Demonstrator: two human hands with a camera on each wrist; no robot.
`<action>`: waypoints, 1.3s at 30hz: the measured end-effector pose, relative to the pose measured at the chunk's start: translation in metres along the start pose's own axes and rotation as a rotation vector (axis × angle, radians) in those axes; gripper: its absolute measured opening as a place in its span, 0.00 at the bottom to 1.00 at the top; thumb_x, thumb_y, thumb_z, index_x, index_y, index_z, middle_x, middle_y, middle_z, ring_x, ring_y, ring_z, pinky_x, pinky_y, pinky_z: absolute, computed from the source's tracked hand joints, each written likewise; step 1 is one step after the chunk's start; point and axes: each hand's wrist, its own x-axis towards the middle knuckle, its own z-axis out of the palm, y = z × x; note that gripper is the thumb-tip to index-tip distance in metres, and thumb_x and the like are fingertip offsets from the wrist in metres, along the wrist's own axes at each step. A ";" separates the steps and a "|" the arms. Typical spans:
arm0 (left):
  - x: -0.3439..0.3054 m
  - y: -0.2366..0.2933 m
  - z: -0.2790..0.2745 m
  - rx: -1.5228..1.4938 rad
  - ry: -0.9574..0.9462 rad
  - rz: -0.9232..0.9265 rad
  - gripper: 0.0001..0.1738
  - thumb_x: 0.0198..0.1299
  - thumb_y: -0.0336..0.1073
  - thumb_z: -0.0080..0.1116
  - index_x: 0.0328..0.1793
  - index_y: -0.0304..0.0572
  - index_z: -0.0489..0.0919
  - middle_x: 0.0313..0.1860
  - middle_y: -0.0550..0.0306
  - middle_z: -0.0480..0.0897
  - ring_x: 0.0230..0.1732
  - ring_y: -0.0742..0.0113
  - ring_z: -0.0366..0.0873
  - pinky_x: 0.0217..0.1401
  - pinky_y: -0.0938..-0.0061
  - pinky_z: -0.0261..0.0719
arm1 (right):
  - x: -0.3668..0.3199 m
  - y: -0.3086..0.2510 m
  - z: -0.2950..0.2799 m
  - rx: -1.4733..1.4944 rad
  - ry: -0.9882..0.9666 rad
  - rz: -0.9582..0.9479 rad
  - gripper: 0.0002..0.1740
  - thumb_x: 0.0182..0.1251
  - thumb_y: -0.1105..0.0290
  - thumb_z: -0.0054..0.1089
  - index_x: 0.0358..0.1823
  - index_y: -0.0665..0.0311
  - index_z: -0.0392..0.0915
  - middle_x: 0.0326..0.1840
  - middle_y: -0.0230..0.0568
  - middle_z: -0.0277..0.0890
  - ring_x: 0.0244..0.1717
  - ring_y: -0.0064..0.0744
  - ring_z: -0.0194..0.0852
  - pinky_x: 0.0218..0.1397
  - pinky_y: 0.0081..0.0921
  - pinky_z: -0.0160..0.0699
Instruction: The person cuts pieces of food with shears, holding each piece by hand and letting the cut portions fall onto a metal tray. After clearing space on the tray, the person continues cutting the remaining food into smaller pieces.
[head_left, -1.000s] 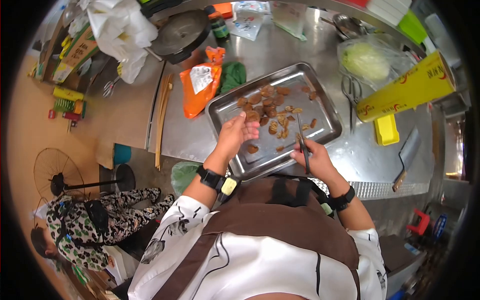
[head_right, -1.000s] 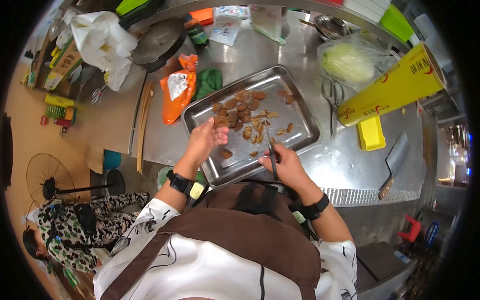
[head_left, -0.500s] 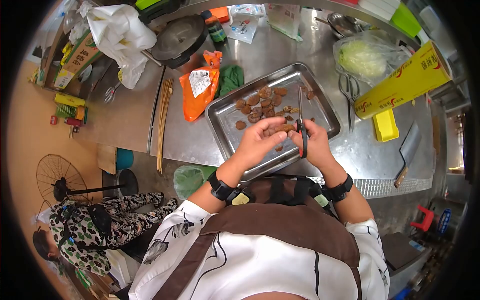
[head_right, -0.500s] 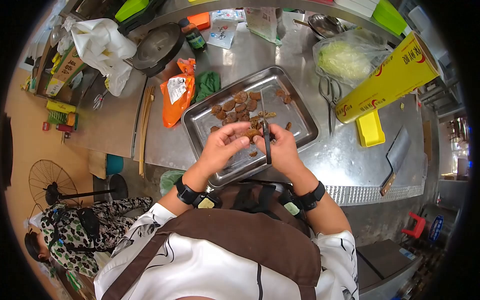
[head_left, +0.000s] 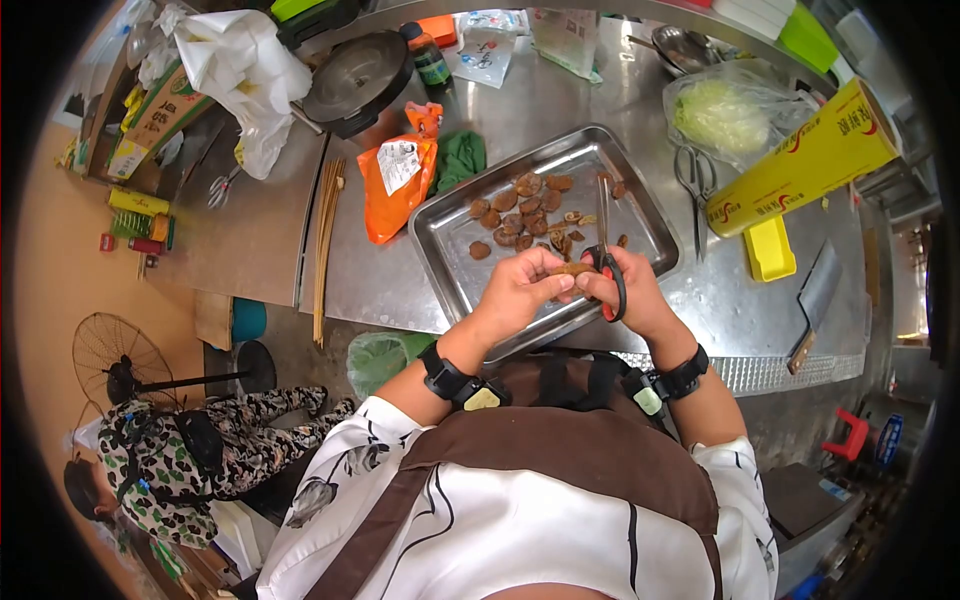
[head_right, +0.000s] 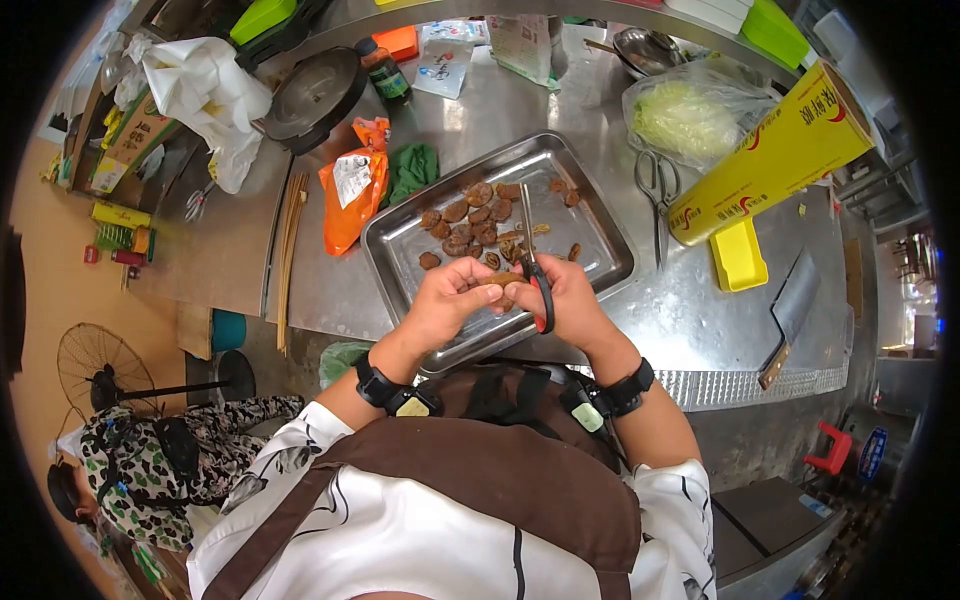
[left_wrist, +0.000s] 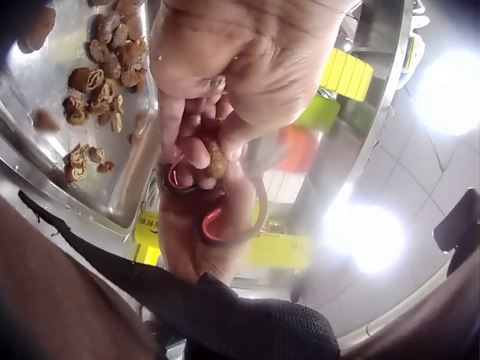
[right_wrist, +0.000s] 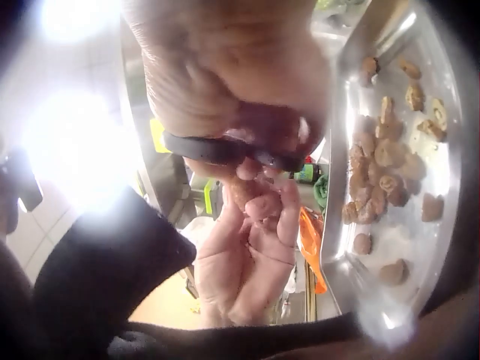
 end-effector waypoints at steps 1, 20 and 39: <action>0.000 0.002 0.001 -0.008 0.011 -0.006 0.10 0.61 0.29 0.55 0.45 0.31 0.74 0.40 0.54 0.79 0.39 0.70 0.78 0.47 0.75 0.77 | 0.001 -0.001 0.000 0.028 0.007 0.049 0.13 0.54 0.66 0.64 0.38 0.66 0.75 0.22 0.27 0.71 0.18 0.13 0.63 0.20 0.15 0.59; 0.003 0.004 -0.001 -0.479 0.408 -0.079 0.07 0.58 0.30 0.59 0.41 0.39 0.76 0.40 0.56 0.81 0.41 0.65 0.79 0.51 0.66 0.77 | -0.008 0.021 0.016 -0.455 0.010 -0.029 0.26 0.51 0.51 0.67 0.20 0.68 0.67 0.19 0.45 0.67 0.21 0.37 0.64 0.28 0.30 0.65; 0.006 -0.002 0.011 -0.589 0.447 -0.077 0.08 0.59 0.29 0.57 0.43 0.34 0.74 0.41 0.53 0.79 0.42 0.62 0.79 0.50 0.68 0.79 | -0.006 0.015 0.015 -0.626 0.040 -0.087 0.29 0.50 0.50 0.67 0.18 0.71 0.67 0.17 0.54 0.67 0.21 0.53 0.67 0.26 0.40 0.65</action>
